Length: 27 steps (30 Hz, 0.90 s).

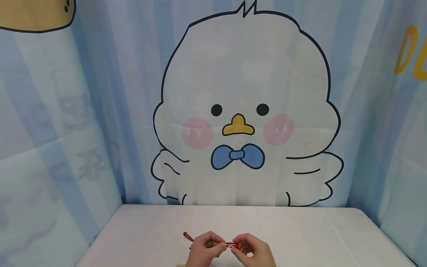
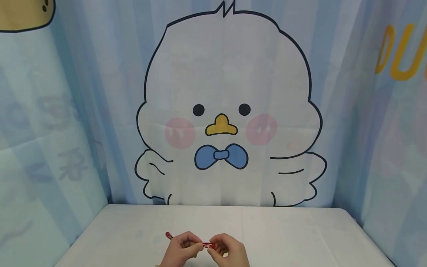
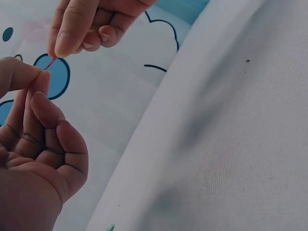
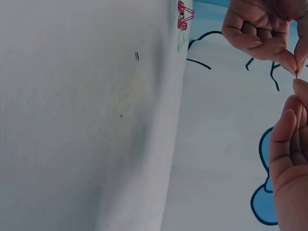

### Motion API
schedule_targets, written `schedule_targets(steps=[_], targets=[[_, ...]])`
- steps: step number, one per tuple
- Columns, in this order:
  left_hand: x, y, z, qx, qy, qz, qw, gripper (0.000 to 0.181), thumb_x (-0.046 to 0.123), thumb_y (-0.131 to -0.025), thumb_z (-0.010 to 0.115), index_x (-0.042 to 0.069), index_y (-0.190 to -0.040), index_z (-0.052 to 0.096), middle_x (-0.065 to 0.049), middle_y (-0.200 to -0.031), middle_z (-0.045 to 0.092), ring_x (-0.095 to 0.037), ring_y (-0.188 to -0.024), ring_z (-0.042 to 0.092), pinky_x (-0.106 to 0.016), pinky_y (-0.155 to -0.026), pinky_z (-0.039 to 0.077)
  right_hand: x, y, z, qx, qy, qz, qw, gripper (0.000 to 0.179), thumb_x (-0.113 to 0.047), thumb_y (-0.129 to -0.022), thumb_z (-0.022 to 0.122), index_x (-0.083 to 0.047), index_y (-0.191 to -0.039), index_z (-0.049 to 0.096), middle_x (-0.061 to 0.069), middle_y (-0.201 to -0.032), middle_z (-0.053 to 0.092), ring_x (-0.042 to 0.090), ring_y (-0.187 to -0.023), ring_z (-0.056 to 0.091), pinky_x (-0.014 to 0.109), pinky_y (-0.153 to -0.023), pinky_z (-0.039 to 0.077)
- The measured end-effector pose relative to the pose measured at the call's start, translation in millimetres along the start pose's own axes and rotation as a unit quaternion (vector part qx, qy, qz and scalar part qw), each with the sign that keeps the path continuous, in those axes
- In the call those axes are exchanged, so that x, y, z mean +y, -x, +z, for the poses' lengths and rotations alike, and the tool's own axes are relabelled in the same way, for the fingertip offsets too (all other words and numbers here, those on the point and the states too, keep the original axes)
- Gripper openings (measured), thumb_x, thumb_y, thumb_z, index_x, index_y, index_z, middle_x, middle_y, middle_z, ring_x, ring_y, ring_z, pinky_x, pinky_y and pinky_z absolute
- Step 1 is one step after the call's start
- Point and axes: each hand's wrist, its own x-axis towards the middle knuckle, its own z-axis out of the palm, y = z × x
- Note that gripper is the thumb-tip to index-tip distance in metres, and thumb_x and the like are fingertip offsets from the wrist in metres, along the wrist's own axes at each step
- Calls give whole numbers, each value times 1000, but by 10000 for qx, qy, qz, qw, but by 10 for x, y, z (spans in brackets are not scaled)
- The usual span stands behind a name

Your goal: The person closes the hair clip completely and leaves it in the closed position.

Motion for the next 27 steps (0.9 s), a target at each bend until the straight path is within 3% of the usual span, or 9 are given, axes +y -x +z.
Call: schedule_targets(steps=[5,11,20,24,27], targets=[[-6,-15,-5,-150,-1,73,9999,11,11,-87,75,2,-93,72,-2,-77,69,-14,-68,57,-31,-66,45,65,-13,-29,87,492,-758,9959,14,-4,-82,82,-6,-91,71,-9,-76,63,2,-64,56,25,-57,51],[-24,-34,-31,-458,-133,170,9987,18,13,-90,75,-1,-101,71,-3,-85,71,-16,-78,64,-32,-73,50,110,-25,-82,9,539,-806,9953,14,-6,-82,83,-10,-89,71,-11,-76,62,2,-65,54,24,-57,50],[13,-47,-222,-283,-457,33,9985,25,18,-92,74,1,-110,70,-2,-97,70,-19,-88,65,-38,-79,52,188,-118,-222,35,724,-133,9973,15,-10,-82,84,-12,-91,72,-8,-78,61,6,-67,53,24,-61,49],[6,-40,-381,-248,-553,23,9982,27,18,-93,74,-1,-112,68,-2,-98,71,-19,-86,64,-36,-73,52,222,-151,-288,99,833,185,9963,17,-9,-81,84,-11,-92,72,-6,-78,60,8,-67,52,24,-62,48],[0,-34,-526,-301,-543,183,9979,31,17,-94,72,-5,-114,66,-4,-99,71,-21,-86,65,-35,-71,52,257,-181,-342,189,950,320,9948,18,-7,-80,84,-12,-91,71,-5,-78,59,8,-67,51,24,-62,46]])
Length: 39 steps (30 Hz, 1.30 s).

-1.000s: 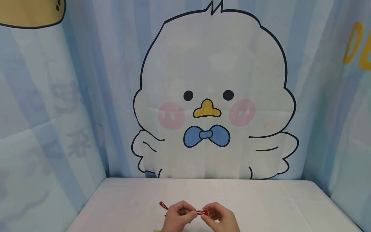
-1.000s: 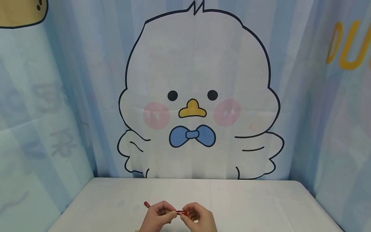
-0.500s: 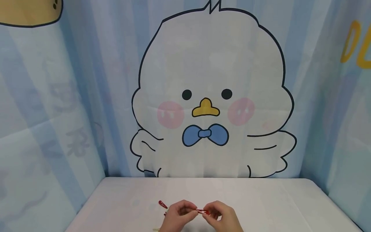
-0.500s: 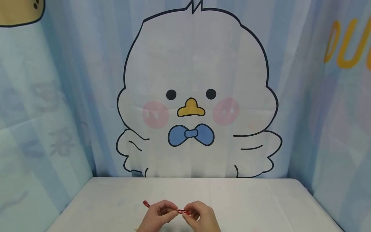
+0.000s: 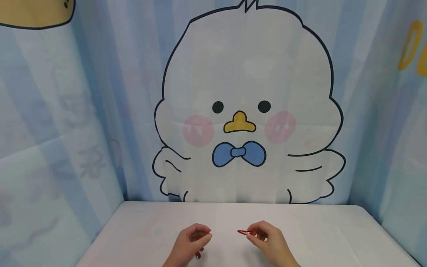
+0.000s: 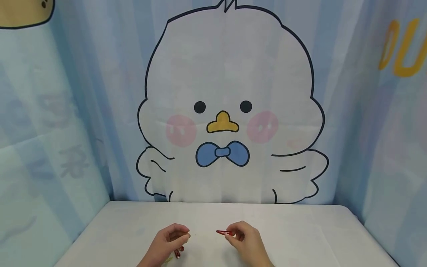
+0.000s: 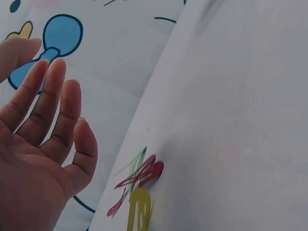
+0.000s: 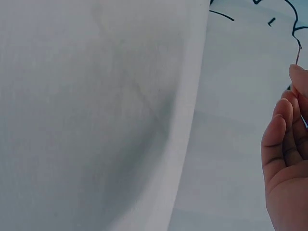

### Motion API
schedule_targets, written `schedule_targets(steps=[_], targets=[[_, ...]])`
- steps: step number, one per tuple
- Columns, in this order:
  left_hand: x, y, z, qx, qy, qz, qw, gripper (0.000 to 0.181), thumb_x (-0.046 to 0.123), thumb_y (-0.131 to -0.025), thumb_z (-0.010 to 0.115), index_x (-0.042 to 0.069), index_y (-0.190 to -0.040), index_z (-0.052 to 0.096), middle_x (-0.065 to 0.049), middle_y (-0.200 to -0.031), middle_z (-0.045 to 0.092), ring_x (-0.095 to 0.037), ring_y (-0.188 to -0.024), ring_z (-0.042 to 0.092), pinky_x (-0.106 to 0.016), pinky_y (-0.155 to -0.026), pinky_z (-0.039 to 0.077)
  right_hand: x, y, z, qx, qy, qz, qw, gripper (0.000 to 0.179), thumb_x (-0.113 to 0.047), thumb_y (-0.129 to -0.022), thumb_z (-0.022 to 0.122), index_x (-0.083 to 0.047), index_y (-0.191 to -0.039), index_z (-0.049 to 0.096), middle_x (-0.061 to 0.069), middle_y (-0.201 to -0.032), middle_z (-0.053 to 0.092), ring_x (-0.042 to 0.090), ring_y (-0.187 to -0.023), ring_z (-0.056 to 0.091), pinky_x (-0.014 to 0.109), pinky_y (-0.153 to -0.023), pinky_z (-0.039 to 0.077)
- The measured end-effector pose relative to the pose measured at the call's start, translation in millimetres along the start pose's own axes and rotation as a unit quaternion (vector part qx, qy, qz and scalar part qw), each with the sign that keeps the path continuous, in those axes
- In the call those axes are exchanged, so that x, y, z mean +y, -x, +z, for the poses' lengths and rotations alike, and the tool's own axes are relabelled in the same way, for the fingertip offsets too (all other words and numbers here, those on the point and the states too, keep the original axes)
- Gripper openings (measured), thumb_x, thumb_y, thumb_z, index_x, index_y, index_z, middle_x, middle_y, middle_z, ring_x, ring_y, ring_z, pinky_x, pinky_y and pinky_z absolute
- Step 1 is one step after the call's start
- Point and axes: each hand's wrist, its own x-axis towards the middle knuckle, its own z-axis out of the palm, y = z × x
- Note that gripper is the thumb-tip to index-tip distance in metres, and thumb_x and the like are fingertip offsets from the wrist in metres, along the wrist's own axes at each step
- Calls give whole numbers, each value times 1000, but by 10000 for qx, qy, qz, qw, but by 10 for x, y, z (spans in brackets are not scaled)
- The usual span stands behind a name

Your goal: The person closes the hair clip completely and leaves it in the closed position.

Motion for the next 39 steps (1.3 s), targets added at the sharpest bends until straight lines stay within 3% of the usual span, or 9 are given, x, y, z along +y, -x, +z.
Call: schedule_targets(steps=[4,11,22,30,35,39], targets=[[-24,13,-194,78,-235,133,9996,34,19,-94,72,-6,-115,65,-7,-103,71,-21,-92,65,-35,-79,52,82,-38,-77,166,150,-145,9996,20,-4,-78,85,-14,-89,71,-7,-77,58,7,-66,50,23,-61,44],[-87,37,-486,251,-863,-65,9959,30,20,-95,71,-3,-114,67,-7,-104,71,-21,-93,65,-38,-76,49,245,-85,-197,324,394,-498,9975,22,-4,-77,86,-18,-86,71,-11,-74,55,4,-63,48,23,-58,42],[-188,64,-713,-160,-1394,-443,9891,24,18,-94,71,-1,-108,69,-2,-99,69,-20,-88,61,-40,-79,52,436,-162,-374,-4,810,190,9965,17,-7,-79,84,-16,-86,71,-7,-76,58,6,-65,50,24,-62,42],[-161,89,-849,-458,-1657,-331,9846,19,15,-93,72,0,-105,70,-2,-97,68,-20,-87,60,-39,-77,50,554,-223,-436,-220,1108,511,9923,16,-7,-79,84,-15,-85,71,-5,-75,57,10,-67,50,27,-62,41],[-182,133,-879,-790,-1702,-646,9801,16,14,-91,74,4,-104,71,-2,-95,65,-20,-84,57,-37,-75,48,594,-242,-441,-471,1270,741,9880,15,-7,-80,83,-14,-85,70,-3,-75,56,14,-70,49,29,-64,41],[-217,170,-914,-1053,-1765,-719,9760,15,14,-91,74,4,-103,71,-2,-92,64,-21,-80,56,-37,-73,48,620,-263,-442,-649,1388,948,9836,16,-6,-81,82,-15,-84,69,-2,-77,54,17,-72,49,32,-67,41]])
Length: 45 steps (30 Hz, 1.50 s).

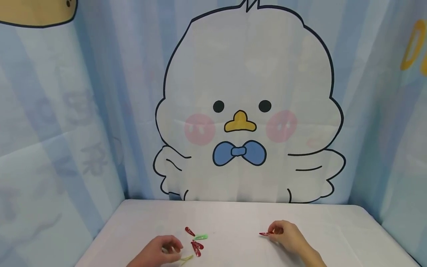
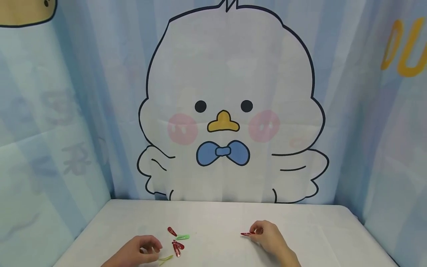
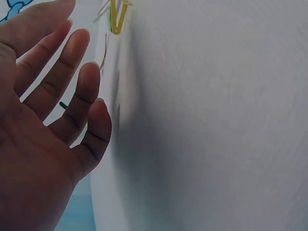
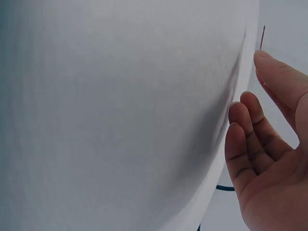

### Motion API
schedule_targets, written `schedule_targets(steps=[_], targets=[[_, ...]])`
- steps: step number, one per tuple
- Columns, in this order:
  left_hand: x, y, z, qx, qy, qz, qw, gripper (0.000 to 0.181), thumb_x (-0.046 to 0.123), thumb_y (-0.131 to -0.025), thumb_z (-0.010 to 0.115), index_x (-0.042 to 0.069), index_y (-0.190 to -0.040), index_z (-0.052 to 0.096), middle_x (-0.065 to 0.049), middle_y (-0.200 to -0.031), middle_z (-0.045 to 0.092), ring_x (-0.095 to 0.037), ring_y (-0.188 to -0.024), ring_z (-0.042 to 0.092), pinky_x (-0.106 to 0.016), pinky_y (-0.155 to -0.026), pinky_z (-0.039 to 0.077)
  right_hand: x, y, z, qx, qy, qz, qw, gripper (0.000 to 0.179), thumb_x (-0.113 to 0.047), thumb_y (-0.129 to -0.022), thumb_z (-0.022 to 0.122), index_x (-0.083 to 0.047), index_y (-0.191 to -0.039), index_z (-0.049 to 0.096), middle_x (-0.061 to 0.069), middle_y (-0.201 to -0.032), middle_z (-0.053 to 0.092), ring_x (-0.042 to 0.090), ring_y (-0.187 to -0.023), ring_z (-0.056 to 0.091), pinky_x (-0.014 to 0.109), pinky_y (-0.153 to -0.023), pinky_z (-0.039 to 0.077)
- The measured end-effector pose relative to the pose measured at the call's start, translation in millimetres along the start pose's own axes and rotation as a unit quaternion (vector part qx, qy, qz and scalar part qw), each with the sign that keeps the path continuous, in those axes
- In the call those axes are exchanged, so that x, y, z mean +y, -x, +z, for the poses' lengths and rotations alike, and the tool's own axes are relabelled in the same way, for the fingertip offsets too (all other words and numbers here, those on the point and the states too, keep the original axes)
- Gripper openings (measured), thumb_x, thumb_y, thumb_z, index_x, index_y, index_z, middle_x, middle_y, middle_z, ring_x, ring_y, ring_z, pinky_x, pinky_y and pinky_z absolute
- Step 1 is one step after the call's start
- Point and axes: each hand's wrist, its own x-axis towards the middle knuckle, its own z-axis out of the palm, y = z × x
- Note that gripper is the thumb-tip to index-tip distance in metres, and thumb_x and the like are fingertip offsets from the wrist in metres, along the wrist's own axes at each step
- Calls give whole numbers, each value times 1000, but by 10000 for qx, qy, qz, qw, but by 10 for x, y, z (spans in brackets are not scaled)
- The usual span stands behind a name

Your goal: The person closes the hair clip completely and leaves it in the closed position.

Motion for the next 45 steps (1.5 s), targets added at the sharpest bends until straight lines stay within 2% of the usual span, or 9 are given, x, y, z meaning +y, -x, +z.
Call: schedule_targets(steps=[4,9,14,22,28,34,40,45], targets=[[-44,6,-10,-204,-8,89,9998,13,11,-92,71,3,-103,70,-3,-91,64,-21,-79,56,-38,-74,48,35,-26,-4,-72,81,5,9999,17,-7,-80,83,-15,-82,69,-1,-78,54,17,-74,49,35,-70,41],[-77,4,16,-232,4,37,9997,12,9,-92,71,4,-102,70,-3,-90,63,-21,-78,54,-37,-73,45,63,-40,-14,-152,114,-160,9997,17,-5,-80,82,-15,-81,68,-2,-76,54,17,-73,48,35,-68,40],[-131,-17,46,-290,-80,-21,9995,11,6,-90,71,6,-100,71,-3,-87,62,-21,-78,53,-37,-72,43,37,-53,-18,-231,229,66,9994,18,-3,-81,81,-15,-81,68,0,-77,53,18,-73,48,36,-69,40],[-133,-50,71,-225,-347,78,9991,6,5,-88,71,6,-94,71,-3,-82,61,-20,-74,52,-35,-70,42,42,-56,-19,-300,186,36,9994,16,-3,-81,80,-14,-84,69,0,-78,53,19,-73,48,36,-68,40],[-108,-57,96,-127,-418,-52,9990,4,9,-90,72,6,-91,71,-3,-81,60,-20,-75,52,-35,-70,43,42,-49,-17,-327,157,292,9989,11,-6,-85,78,-13,-88,70,1,-79,53,19,-73,48,35,-66,40],[-97,-75,101,-102,-486,-116,9987,4,10,-92,70,7,-89,72,-3,-82,60,-20,-77,53,-37,-73,44,19,-31,-41,-302,147,281,9990,8,-7,-87,76,-13,-89,71,1,-78,53,19,-72,48,35,-65,40],[-103,-80,67,-130,-409,103,9990,6,12,-93,69,7,-90,72,-3,-82,62,-20,-77,54,-37,-72,44,10,-27,-62,-225,188,297,9991,6,-13,-88,76,-13,-92,71,0,-76,53,18,-70,48,34,-64,40],[-30,-70,19,75,-348,350,9988,7,11,-94,70,5,-91,72,-1,-81,62,-20,-76,54,-36,-70,46,8,-19,-79,-97,204,224,9995,8,-15,-87,77,-13,-93,71,-1,-75,53,17,-68,48,33,-63,40]])
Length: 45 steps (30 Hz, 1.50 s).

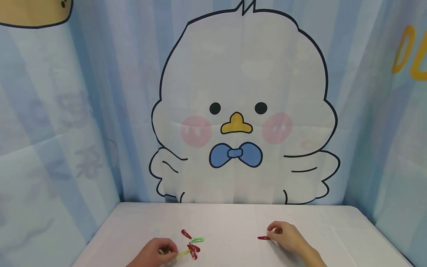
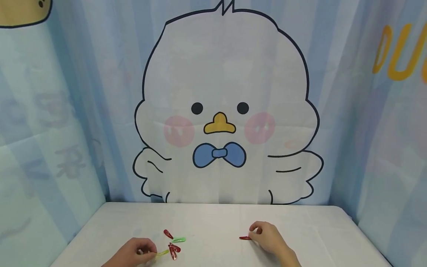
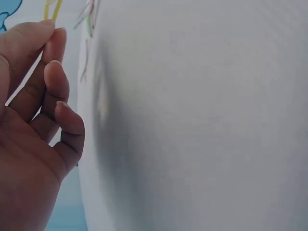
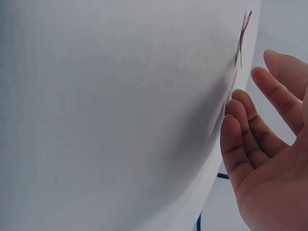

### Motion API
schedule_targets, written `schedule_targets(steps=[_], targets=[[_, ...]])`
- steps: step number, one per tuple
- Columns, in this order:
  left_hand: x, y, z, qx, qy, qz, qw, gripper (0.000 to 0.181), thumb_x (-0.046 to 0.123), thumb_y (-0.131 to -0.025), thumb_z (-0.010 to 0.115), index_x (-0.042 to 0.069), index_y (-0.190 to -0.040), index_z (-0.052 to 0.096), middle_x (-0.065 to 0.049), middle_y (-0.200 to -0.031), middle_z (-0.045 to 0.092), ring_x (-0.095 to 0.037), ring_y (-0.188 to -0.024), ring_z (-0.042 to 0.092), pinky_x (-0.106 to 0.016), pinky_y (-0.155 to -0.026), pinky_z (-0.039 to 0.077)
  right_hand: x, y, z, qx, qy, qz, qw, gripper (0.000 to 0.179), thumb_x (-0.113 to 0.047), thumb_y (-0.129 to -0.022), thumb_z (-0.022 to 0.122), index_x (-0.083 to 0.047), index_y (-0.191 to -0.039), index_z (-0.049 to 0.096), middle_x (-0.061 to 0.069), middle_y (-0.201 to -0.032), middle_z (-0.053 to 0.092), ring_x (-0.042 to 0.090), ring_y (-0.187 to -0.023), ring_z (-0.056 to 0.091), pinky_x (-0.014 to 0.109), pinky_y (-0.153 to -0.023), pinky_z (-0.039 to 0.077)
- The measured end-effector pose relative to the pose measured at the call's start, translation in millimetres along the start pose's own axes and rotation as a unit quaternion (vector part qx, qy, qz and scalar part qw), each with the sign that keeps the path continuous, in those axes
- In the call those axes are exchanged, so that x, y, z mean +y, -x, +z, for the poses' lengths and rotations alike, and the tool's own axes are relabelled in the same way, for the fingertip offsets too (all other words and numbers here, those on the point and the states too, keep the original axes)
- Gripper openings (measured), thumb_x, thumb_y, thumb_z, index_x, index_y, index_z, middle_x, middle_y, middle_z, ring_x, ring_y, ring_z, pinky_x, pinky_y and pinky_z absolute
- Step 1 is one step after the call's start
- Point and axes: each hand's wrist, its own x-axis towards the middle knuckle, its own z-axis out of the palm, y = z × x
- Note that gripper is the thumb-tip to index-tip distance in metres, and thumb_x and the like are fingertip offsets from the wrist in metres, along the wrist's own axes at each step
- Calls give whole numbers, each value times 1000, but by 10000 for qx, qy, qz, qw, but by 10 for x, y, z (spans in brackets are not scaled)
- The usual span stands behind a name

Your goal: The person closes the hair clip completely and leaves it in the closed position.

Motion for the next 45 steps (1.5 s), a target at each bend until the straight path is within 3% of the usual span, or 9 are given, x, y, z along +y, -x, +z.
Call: schedule_targets(steps=[7,13,26,31,37,45], targets=[[185,-30,-37,364,360,20,9987,10,14,-94,71,4,-95,73,-2,-85,65,-20,-78,55,-36,-72,48,-24,5,-36,180,32,-118,9998,9,-12,-87,76,-13,-95,71,-2,-75,54,17,-66,48,33,-62,40],[326,-79,28,499,465,447,9967,14,15,-94,71,2,-99,73,-1,-89,69,-20,-78,56,-31,-70,49,-116,39,-53,240,-54,-57,9997,10,-11,-88,75,-11,-98,71,-1,-78,54,17,-70,48,33,-64,40],[605,-218,344,513,1292,711,9877,12,10,-97,65,-1,-102,69,-5,-91,68,-28,-81,61,-35,-76,54,-449,215,12,453,-727,-478,9952,11,-11,-88,75,-10,-99,72,-4,-79,58,14,-69,52,28,-61,43],[695,-266,494,558,1459,765,9848,15,9,-97,65,-4,-104,68,-4,-91,66,-24,-81,59,-35,-74,54,-559,281,37,309,-1183,-775,9895,14,-14,-90,74,-8,-101,71,-3,-77,60,14,-66,57,27,-59,44],[799,-312,648,608,1616,832,9815,17,12,-97,66,-4,-105,68,-4,-90,65,-19,-77,56,-27,-66,47,-703,353,69,330,-1490,-724,9856,15,-16,-90,75,-8,-102,72,-2,-82,61,15,-70,53,27,-60,44],[892,-338,780,791,1849,721,9769,16,10,-98,66,-3,-106,68,-3,-91,66,-20,-79,57,-33,-74,50,-821,437,113,51,-1899,-977,9769,18,-20,-91,76,-8,-104,71,-1,-87,63,15,-75,55,27,-66,47]])
